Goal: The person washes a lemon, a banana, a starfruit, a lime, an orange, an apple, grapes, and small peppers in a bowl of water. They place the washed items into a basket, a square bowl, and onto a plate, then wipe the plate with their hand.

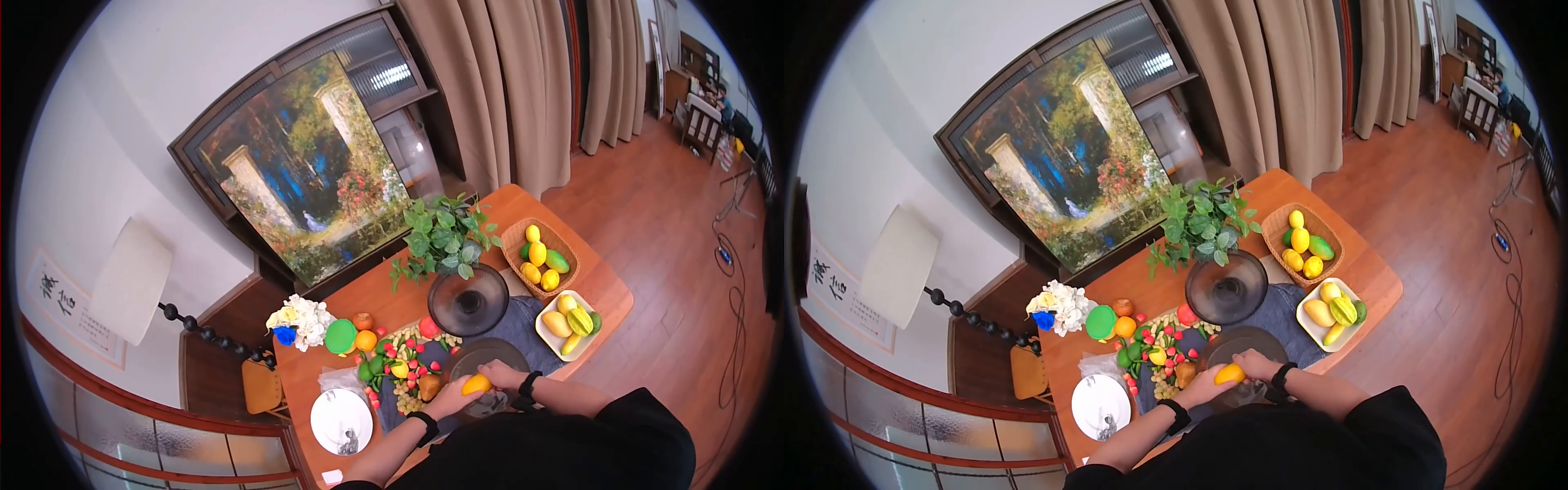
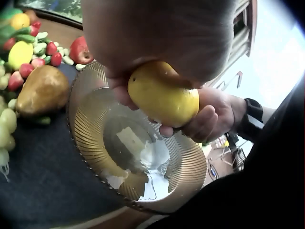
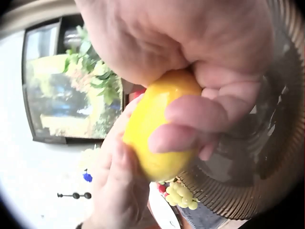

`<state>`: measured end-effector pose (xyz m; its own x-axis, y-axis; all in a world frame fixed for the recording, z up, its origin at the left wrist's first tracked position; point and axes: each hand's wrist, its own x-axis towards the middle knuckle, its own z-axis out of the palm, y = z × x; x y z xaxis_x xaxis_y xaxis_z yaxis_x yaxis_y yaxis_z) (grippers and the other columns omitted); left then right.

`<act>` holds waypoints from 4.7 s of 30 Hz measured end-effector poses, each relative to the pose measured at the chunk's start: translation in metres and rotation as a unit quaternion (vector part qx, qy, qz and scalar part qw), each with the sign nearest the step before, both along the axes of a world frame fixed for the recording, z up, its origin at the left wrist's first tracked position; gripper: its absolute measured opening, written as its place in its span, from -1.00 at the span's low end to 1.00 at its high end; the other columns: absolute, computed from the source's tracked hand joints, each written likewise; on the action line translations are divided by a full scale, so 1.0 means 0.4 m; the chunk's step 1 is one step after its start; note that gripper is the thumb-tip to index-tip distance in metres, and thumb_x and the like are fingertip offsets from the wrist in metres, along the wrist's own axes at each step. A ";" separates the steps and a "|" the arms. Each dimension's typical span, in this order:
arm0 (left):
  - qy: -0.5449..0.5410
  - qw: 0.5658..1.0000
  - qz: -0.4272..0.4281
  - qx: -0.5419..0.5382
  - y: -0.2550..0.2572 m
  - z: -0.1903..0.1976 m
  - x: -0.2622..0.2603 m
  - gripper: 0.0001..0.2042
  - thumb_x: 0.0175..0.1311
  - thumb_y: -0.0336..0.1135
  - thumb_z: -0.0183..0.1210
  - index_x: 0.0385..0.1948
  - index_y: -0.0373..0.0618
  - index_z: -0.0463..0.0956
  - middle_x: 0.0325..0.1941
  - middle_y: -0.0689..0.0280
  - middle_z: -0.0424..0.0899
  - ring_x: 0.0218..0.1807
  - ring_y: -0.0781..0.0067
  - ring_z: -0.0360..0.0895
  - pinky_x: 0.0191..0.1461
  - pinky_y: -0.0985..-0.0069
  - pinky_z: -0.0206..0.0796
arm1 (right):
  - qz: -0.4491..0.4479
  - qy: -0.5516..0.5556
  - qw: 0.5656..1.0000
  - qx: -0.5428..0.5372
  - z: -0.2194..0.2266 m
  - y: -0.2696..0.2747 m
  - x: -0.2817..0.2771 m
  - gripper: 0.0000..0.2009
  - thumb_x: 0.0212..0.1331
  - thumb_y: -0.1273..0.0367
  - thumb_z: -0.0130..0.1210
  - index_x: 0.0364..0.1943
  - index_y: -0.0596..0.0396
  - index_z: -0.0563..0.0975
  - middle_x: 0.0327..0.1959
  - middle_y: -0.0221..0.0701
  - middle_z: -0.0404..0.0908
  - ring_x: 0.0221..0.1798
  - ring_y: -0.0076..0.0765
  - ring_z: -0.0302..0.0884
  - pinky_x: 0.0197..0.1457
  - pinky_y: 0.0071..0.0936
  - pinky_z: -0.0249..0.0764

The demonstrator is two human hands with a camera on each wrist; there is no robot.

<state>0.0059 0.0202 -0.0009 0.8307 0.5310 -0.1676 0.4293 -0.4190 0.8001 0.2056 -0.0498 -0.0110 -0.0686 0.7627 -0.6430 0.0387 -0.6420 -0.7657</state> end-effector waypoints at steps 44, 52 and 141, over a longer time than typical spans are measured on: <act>0.049 0.746 0.235 -0.622 0.090 -0.100 -0.040 -0.30 0.47 0.29 -0.52 0.28 -0.10 0.25 0.22 0.07 0.52 0.06 0.01 0.63 0.05 0.33 0.52 | -0.061 -0.134 0.982 0.120 -0.043 0.011 -0.054 -0.52 0.44 0.14 -0.26 -0.23 0.33 0.56 -0.57 -0.10 0.60 -0.66 -0.26 0.58 -0.53 -0.30 0.51; 0.083 0.700 0.083 -0.704 0.076 -0.031 -0.004 -0.30 0.45 0.29 -0.46 0.04 -0.19 0.44 -0.21 0.10 0.71 -0.40 0.29 0.67 -0.50 0.52 0.46 | 0.048 -0.231 0.893 0.384 0.125 0.022 -0.053 -0.60 0.29 0.16 -0.12 -0.29 0.22 0.63 -0.48 0.01 0.63 -0.38 0.13 0.63 -0.19 -0.09 0.56; 0.105 0.974 0.042 0.198 -0.009 0.101 0.055 -0.75 0.34 -0.32 -0.10 -0.43 -0.23 0.51 -0.36 0.01 0.63 -0.33 -0.02 0.61 -0.27 0.12 0.46 | 0.159 0.201 0.945 -0.203 0.073 0.039 -0.031 -0.35 0.37 -0.17 -0.41 -0.19 0.06 0.59 -0.41 -0.38 0.68 -0.54 -0.50 0.61 -0.58 -0.57 0.44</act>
<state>0.0279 0.0165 0.0395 0.7504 0.6538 -0.0974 0.6127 -0.6327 0.4736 0.1932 -0.0340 0.0184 -0.5545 0.3584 -0.7510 0.0374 -0.8909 -0.4527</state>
